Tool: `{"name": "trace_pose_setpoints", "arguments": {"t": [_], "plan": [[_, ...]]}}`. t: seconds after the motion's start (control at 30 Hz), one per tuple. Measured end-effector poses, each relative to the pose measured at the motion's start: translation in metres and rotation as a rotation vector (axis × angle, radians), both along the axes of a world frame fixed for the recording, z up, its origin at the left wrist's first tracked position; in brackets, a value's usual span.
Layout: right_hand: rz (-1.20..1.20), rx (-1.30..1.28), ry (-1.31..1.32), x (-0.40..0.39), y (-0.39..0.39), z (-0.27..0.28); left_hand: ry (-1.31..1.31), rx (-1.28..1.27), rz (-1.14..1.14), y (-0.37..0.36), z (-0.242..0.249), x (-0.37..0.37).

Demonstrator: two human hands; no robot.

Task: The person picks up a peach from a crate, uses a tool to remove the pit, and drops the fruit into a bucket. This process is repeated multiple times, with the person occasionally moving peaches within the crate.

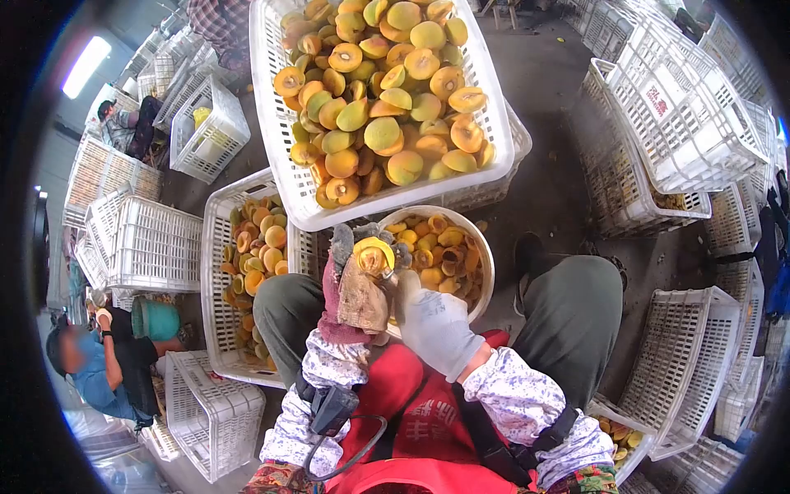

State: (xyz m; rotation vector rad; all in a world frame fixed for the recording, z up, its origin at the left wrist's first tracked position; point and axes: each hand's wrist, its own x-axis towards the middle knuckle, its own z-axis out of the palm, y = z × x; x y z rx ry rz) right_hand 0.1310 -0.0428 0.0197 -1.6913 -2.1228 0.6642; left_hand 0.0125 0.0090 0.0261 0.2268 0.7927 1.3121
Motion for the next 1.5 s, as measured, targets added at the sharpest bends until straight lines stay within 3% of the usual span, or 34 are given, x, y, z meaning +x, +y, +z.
{"name": "trace_pose_setpoints", "arguments": {"t": [0.07,0.17,0.23,0.27,0.37,0.4,0.47,0.5,0.57,0.6,0.7,0.77,0.8,0.83,0.9,0.97,1.03,1.1,1.2,1.37,1.43,1.47,1.5], "plan": [[0.014,-0.138,0.034,0.000,0.000,0.003,0.047,0.009,0.001,0.001,-0.005,-0.003],[0.100,0.008,0.209,0.005,0.000,0.006,0.069,0.027,-0.023,-0.002,-0.001,-0.007],[0.110,-0.262,0.554,0.007,0.006,0.009,0.046,0.034,-0.040,-0.004,0.001,-0.012],[0.121,-0.343,0.599,0.010,0.007,0.006,0.035,0.054,-0.070,-0.003,0.000,-0.014],[0.144,-0.372,0.638,0.015,0.005,0.001,0.011,0.050,-0.096,-0.003,-0.002,-0.011],[0.142,-0.371,0.639,0.014,0.004,0.003,0.128,0.076,-0.083,-0.002,-0.002,-0.009],[0.036,-0.385,0.414,0.009,0.005,0.009,0.245,0.008,-0.007,0.001,-0.005,-0.001],[0.031,-0.382,0.418,0.010,0.005,0.006,0.248,0.011,-0.013,0.002,-0.005,-0.001],[0.069,-0.327,0.665,0.013,0.001,-0.005,0.308,0.056,-0.084,-0.001,-0.007,-0.003],[0.065,-0.330,0.667,0.014,-0.001,-0.004,0.157,0.041,-0.118,0.000,-0.008,-0.004],[0.094,-0.411,0.599,0.017,0.001,0.001,0.227,0.088,-0.226,-0.001,-0.007,-0.007],[0.006,-0.357,0.460,0.010,-0.006,-0.009,0.249,0.072,-0.190,-0.004,-0.007,-0.001],[0.059,-0.117,0.543,0.004,-0.002,-0.009,0.185,0.036,-0.154,0.000,-0.005,0.001],[0.050,-0.122,0.547,0.009,-0.001,-0.005,0.120,-0.005,-0.119,0.001,-0.003,0.004],[0.140,-0.974,0.844,0.022,0.007,0.015,0.054,0.045,-0.162,-0.004,0.005,0.001],[0.152,-0.971,0.899,0.024,0.006,0.011,0.020,0.270,-0.282,-0.001,-0.003,-0.007],[0.060,-1.340,1.280,0.031,0.009,0.011,0.144,0.256,-0.300,0.005,0.003,-0.009],[0.061,-1.340,1.281,0.032,0.013,0.013,0.319,0.216,-0.335,0.006,0.006,-0.009],[0.074,-1.134,1.054,0.024,0.016,0.023,0.385,0.250,-0.330,0.011,0.008,-0.014],[0.210,-1.029,0.872,0.024,0.014,0.023,0.519,0.301,-0.330,0.017,0.022,-0.023],[0.169,-0.730,0.755,0.024,0.014,0.029,0.961,0.690,-0.245,0.021,0.031,-0.033],[0.175,-0.725,0.761,0.026,0.013,0.012,0.925,0.631,-0.195,0.032,0.015,-0.058],[0.155,-0.416,0.536,0.030,0.008,-0.020,1.212,0.717,0.060,0.035,0.004,-0.076]]}}
